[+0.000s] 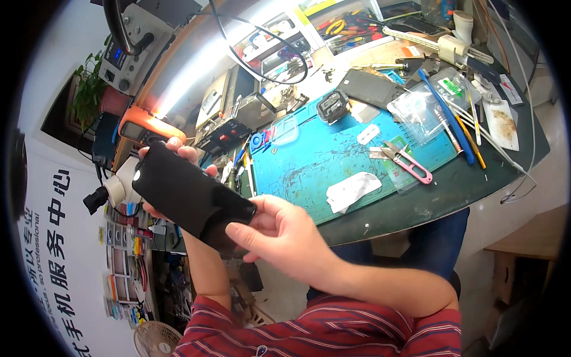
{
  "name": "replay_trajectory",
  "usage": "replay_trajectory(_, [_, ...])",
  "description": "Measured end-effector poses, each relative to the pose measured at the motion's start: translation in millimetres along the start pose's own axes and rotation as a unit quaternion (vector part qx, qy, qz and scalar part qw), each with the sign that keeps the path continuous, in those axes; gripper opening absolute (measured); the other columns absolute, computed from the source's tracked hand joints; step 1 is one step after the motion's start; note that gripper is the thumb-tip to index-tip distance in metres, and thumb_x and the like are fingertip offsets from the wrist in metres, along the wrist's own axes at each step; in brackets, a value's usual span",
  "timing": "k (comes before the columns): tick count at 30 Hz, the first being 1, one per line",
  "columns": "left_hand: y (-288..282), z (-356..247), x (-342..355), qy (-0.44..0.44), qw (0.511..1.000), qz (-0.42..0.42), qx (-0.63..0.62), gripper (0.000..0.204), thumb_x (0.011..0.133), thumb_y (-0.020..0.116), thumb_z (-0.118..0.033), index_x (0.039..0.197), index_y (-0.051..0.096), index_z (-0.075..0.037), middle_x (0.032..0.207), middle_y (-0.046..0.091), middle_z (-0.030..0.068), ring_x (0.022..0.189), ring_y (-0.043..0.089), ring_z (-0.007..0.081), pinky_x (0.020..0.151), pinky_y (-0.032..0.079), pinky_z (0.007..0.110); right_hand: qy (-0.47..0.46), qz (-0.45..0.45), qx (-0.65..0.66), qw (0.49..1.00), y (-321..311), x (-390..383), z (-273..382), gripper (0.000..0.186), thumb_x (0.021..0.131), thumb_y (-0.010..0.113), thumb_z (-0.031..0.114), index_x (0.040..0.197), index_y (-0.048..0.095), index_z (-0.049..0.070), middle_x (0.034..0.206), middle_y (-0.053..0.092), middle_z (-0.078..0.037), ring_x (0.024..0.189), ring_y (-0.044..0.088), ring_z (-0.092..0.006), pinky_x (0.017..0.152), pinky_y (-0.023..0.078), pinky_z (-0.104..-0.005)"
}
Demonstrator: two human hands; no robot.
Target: The person applies adhesive tape to the back of a smartphone frame, uses a heat gun to warm the edges, and then attaches the back cover. They wipe the cover with a cloth and reattach internal components including the battery and ribbon cables.
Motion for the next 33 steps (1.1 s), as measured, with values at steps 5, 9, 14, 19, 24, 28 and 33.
replay_trajectory(5, [11, -7, 2, -0.012, 0.998, 0.009, -0.066, 0.082, 0.084, 0.085, -0.021, 0.151, 0.038, -0.028, 0.152, 0.030, 0.0140, 0.150, 0.025, 0.0350, 0.111, 0.038, 0.074, -0.003, -0.031, 0.000, 1.000, 15, -5, -6, 0.040, 0.096, 0.073, 0.021, 0.123, 0.058, -0.004, 0.102, 0.074, -0.009, 0.088, 0.070, -0.0104, 0.072, 0.058, -0.0254])
replay_trajectory(9, [11, -14, 2, -0.020, 0.996, 0.038, -0.080, 0.084, 0.081, 0.087, -0.015, 0.150, 0.041, -0.028, 0.148, 0.029, 0.0121, 0.146, 0.026, 0.0329, 0.111, 0.036, 0.076, -0.003, -0.041, -0.007, 0.999, 19, -7, -7, 0.031, 0.097, 0.072, 0.017, 0.117, 0.060, -0.003, 0.100, 0.073, -0.008, 0.086, 0.068, -0.0094, 0.073, 0.059, -0.0262])
replay_trajectory(14, [11, -17, -4, -0.025, 0.996, 0.041, -0.076, 0.086, 0.079, 0.088, -0.014, 0.149, 0.041, -0.029, 0.148, 0.029, 0.0111, 0.145, 0.029, 0.0315, 0.112, 0.035, 0.075, -0.033, -0.049, -0.018, 0.998, 19, -7, -16, 0.034, 0.097, 0.072, 0.021, 0.116, 0.062, -0.005, 0.095, 0.075, -0.008, 0.084, 0.068, -0.0076, 0.071, 0.056, -0.0236])
replay_trajectory(19, [13, -12, -2, -0.020, 0.995, 0.043, -0.086, 0.086, 0.079, 0.088, -0.014, 0.149, 0.041, -0.029, 0.147, 0.029, 0.0111, 0.144, 0.029, 0.0315, 0.112, 0.034, 0.075, -0.029, -0.058, -0.037, 0.997, 18, -8, -11, 0.034, 0.099, 0.070, 0.024, 0.115, 0.063, -0.006, 0.094, 0.075, -0.009, 0.082, 0.068, -0.0075, 0.070, 0.056, -0.0239])
replay_trajectory(24, [15, -12, -1, -0.018, 0.995, 0.054, -0.084, 0.087, 0.078, 0.088, -0.012, 0.150, 0.040, -0.028, 0.147, 0.028, 0.0115, 0.144, 0.029, 0.0322, 0.113, 0.034, 0.075, -0.027, -0.063, -0.047, 0.997, 17, -9, -9, 0.034, 0.101, 0.068, 0.025, 0.114, 0.064, -0.006, 0.094, 0.075, -0.009, 0.084, 0.069, -0.0080, 0.071, 0.058, -0.0246])
replay_trajectory(28, [15, -12, -1, -0.015, 0.995, 0.058, -0.076, 0.088, 0.078, 0.088, -0.012, 0.150, 0.040, -0.028, 0.147, 0.027, 0.0118, 0.144, 0.029, 0.0322, 0.113, 0.033, 0.075, -0.039, -0.065, -0.040, 0.996, 19, -10, -10, 0.032, 0.100, 0.068, 0.022, 0.114, 0.064, -0.006, 0.094, 0.075, -0.009, 0.084, 0.070, -0.0083, 0.072, 0.058, -0.0248])
replay_trajectory(33, [16, -13, -2, -0.015, 0.996, 0.049, -0.077, 0.089, 0.077, 0.089, -0.012, 0.150, 0.040, -0.028, 0.148, 0.027, 0.0115, 0.145, 0.029, 0.0314, 0.112, 0.034, 0.075, -0.044, -0.065, -0.045, 0.996, 20, -11, -10, 0.030, 0.100, 0.068, 0.019, 0.115, 0.064, -0.007, 0.095, 0.075, -0.010, 0.084, 0.070, -0.0084, 0.073, 0.059, -0.0250])
Point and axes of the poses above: each hand's wrist, its own x-axis towards the middle knuckle, its own y-axis out of the palm, z = x × y, the point moved 2 cm from there along x, towards the middle knuckle
